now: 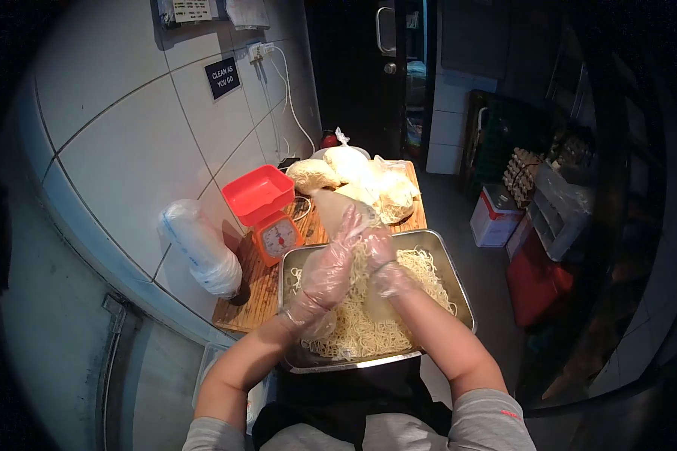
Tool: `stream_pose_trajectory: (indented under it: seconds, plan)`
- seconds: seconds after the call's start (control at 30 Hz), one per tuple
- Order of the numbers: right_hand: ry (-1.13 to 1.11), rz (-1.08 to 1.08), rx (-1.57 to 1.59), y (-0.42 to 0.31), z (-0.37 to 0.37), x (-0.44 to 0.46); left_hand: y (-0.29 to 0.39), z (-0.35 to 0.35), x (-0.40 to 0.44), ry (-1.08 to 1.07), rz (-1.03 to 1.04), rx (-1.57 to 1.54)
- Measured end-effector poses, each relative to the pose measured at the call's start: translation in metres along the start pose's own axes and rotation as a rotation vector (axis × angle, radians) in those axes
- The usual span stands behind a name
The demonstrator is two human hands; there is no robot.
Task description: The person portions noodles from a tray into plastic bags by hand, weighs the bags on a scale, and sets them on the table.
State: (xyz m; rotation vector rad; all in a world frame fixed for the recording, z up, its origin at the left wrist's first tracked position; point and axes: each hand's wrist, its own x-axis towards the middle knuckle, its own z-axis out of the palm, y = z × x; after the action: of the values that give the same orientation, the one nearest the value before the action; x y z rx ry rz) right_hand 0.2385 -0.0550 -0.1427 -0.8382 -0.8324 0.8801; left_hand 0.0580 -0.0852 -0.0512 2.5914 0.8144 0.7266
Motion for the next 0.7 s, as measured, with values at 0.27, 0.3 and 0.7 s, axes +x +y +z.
stream_pose_trajectory:
  seconds: [0.27,0.3,0.7]
  plan:
    - [-0.500,0.310,-0.863,-0.082,0.073,-0.014,-0.033,-0.007,0.003,0.144,0.018,-0.136]
    - [-0.598,0.438,-0.805,-0.120,0.083,-0.030,-0.023,-0.037,0.007,-0.055,-0.164,-0.334]
    - [-0.406,-0.017,-1.243,-0.086,0.059,-0.066,-0.049,-0.063,0.011,-0.131,-0.315,-0.666]
